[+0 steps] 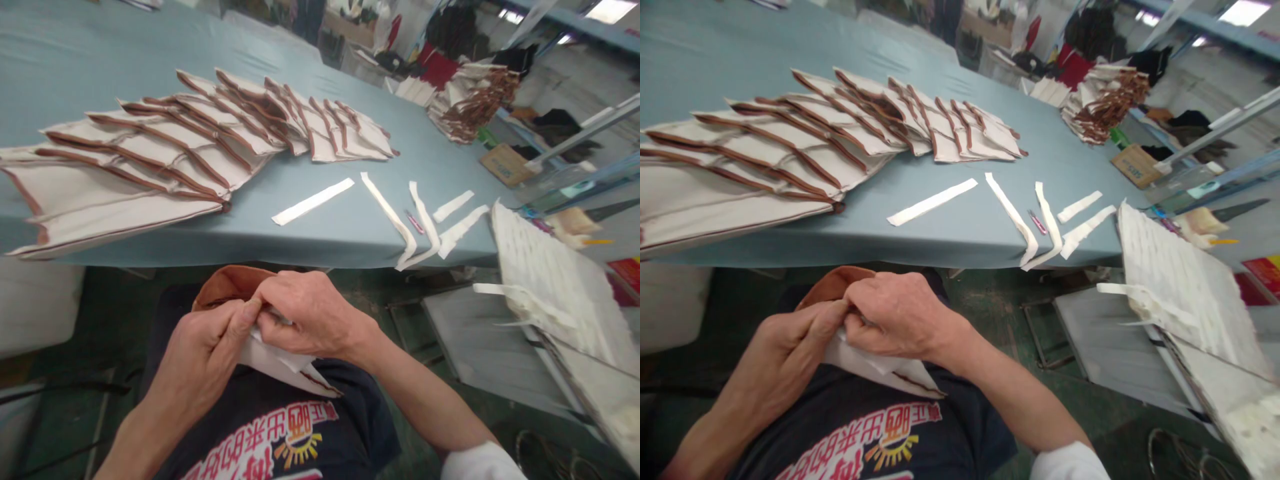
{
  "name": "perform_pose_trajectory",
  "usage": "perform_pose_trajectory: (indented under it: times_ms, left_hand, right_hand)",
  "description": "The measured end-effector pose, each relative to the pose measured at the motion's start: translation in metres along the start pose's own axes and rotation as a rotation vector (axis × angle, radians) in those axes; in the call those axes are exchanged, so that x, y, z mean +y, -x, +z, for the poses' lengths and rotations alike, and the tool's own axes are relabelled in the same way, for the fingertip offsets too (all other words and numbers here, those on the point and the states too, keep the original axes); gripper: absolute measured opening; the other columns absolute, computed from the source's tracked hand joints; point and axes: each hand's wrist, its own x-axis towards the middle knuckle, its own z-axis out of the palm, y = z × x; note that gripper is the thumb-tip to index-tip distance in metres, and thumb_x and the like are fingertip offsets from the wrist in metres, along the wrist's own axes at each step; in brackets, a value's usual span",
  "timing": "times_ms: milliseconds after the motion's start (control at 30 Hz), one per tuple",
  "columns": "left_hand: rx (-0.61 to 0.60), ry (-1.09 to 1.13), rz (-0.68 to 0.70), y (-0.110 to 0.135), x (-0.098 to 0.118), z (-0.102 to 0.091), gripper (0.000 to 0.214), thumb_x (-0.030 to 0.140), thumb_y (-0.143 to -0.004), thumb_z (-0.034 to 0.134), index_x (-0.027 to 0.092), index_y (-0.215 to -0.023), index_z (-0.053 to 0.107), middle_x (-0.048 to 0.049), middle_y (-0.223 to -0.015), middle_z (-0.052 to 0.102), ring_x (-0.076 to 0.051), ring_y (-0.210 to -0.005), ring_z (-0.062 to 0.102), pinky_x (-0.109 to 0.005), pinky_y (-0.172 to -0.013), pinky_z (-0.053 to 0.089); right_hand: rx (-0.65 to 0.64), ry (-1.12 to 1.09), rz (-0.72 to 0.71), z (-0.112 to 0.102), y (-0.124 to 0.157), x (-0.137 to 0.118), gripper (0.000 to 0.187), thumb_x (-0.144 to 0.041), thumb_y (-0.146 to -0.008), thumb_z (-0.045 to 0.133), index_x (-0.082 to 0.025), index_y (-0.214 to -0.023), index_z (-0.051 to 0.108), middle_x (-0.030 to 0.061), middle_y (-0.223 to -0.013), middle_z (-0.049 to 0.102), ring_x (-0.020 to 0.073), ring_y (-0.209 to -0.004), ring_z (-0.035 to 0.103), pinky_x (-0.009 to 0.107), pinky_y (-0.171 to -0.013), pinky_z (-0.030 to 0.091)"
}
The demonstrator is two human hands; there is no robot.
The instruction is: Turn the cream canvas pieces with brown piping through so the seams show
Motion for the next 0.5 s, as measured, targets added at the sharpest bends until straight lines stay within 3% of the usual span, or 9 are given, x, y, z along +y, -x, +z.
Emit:
perform_pose_trajectory:
  times_ms: [100, 167, 267, 367, 500]
  left_hand:
    - [-0.012, 0.171, 0.030, -0.001, -0.002, -0.004, 0.058, 0.051, -0.111, 0.050, 0.021, -0.062, 0.056, 0.0054, -0.053, 0.048, -0.010, -0.044, 0.040, -0.023, -0.039, 0.031]
    - [-0.006, 0.197, 0.061, -0.001, -0.002, -0.007, 0.066, 0.060, -0.111, 0.048, 0.022, -0.057, 0.049, 0.0062, -0.050, 0.041, -0.009, -0.040, 0.033, -0.024, -0.035, 0.024]
    - [-0.002, 0.212, 0.105, -0.001, 0.000, -0.009, 0.068, 0.062, -0.110, 0.052, 0.021, -0.055, 0.048, 0.0052, -0.050, 0.043, -0.009, -0.040, 0.036, -0.024, -0.037, 0.025]
    - [0.016, 0.223, 0.132, -0.002, 0.002, -0.008, 0.069, 0.061, -0.110, 0.053, 0.020, -0.055, 0.049, 0.0048, -0.051, 0.043, -0.009, -0.042, 0.039, -0.024, -0.040, 0.028]
    - [-0.012, 0.246, 0.122, -0.004, 0.000, -0.004, 0.073, 0.066, -0.109, 0.051, 0.020, -0.053, 0.046, 0.0051, -0.050, 0.041, -0.008, -0.041, 0.037, -0.023, -0.040, 0.028]
  right_hand:
    - [0.030, -0.171, -0.015, -0.002, 0.003, 0.002, 0.011, -0.028, -0.097, 0.060, -0.020, -0.095, 0.068, 0.0051, -0.091, 0.075, 0.0195, -0.085, 0.064, 0.031, -0.076, 0.041]
    - [-0.030, -0.394, -0.013, -0.007, 0.004, 0.003, 0.018, -0.035, -0.102, 0.058, -0.020, -0.096, 0.066, 0.0030, -0.090, 0.072, 0.0176, -0.082, 0.062, 0.029, -0.077, 0.043]
    - [-0.147, -0.649, 0.016, -0.014, 0.001, 0.005, 0.032, -0.039, -0.108, 0.048, -0.021, -0.083, 0.057, -0.0015, -0.078, 0.056, 0.0135, -0.071, 0.050, 0.027, -0.070, 0.039]
    - [-0.174, -0.694, 0.004, -0.015, -0.003, 0.008, 0.035, -0.036, -0.107, 0.053, -0.021, -0.076, 0.048, -0.0044, -0.071, 0.043, 0.0115, -0.067, 0.041, 0.028, -0.065, 0.031]
    - [-0.148, -0.596, -0.109, -0.010, -0.002, 0.013, 0.018, -0.027, -0.100, 0.057, -0.021, -0.083, 0.057, -0.0055, -0.071, 0.048, 0.0105, -0.064, 0.041, 0.027, -0.064, 0.031]
